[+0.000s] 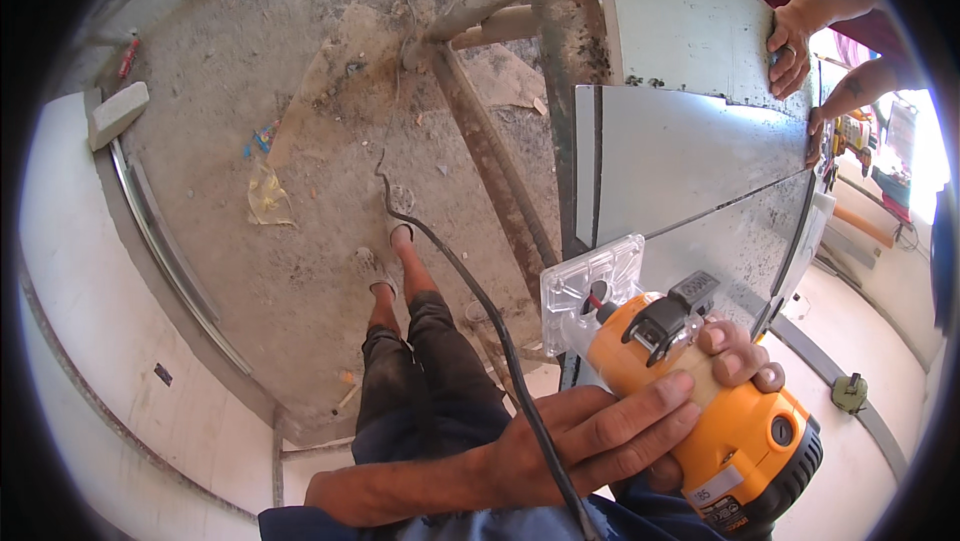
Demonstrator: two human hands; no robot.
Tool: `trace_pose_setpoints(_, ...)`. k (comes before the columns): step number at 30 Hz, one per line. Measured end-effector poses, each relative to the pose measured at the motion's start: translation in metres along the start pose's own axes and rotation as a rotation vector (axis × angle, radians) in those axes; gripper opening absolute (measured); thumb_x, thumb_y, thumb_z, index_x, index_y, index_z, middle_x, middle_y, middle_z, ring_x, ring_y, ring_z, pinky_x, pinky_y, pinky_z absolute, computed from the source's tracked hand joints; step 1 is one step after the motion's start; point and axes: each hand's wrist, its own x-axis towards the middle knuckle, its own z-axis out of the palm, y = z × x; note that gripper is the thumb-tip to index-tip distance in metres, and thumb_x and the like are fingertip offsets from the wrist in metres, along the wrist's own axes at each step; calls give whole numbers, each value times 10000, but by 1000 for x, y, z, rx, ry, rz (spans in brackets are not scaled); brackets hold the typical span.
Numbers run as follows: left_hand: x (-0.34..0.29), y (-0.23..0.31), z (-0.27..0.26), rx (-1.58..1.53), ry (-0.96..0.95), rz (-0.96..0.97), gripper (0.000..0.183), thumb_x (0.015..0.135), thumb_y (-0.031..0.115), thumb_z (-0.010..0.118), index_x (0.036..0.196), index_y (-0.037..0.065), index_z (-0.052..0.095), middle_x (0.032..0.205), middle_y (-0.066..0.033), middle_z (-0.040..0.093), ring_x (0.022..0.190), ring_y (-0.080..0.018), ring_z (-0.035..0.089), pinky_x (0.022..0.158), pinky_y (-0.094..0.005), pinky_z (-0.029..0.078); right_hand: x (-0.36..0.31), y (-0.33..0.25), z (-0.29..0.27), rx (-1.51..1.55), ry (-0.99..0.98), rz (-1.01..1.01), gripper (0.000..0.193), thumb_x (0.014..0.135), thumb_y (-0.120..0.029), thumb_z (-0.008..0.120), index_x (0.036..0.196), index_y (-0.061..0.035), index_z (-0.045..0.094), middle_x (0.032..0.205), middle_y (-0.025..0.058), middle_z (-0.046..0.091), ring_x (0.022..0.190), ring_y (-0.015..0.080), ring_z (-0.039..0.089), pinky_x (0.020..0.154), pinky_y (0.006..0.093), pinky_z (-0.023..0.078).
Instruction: The person uses a jigsaw to cut a large grey board, then aligns and positions the cut pieces on a workbench. They use pliers to install small metal clips into the joints of the board sections while another person assists with drilling.
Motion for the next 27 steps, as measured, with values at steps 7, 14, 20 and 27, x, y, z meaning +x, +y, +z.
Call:
trace_pose_setpoints(7, -6, 17, 11, 47, 64, 103, 429, 782, -41, 751, 1186, 86, 684, 1266, -62, 587, 826, -126, 658, 746, -267, 605, -8, -13, 2, -12, 91, -108, 910, 575, -221, 986, 1289, -106, 434, 1115, 57, 591, 1111, 302, 586, 1010, 457, 416)
trace_pose_setpoints(14, -73, 75, 20, 260, 54, 114, 464, 776, -11, 727, 1231, 61, 670, 1320, -76, 576, 986, -140, 649, 747, -254, 573, -48, -60, -8, 296, -86, -9, 848, 619, -228, 955, 1274, -85, 436, 1128, 78, 570, 1123, 297, 544, 1050, 483, 368)
trace_pose_setpoints(20, -125, 124, -9, 398, 55, -140, 459, 803, 44, 770, 1230, 21, 603, 1328, -214, 531, 1060, -300, 641, 875, -371, 578, -84, -45, 24, 412, -162, -84, 659, 751, -227, 897, 1238, -62, 485, 1110, 157, 657, 1070, 349, 637, 972, 516, 477)
trace_pose_setpoints(27, -242, 145, -101, 132, 366, -278, 332, 885, 293, 615, 1097, 38, 608, 1102, -148, 674, 903, -232, 657, 733, -339, 533, -89, -19, 80, 426, -353, -298, 632, 710, -232, 832, 1239, -7, 569, 1150, 134, 647, 1066, 310, 638, 953, 432, 493)
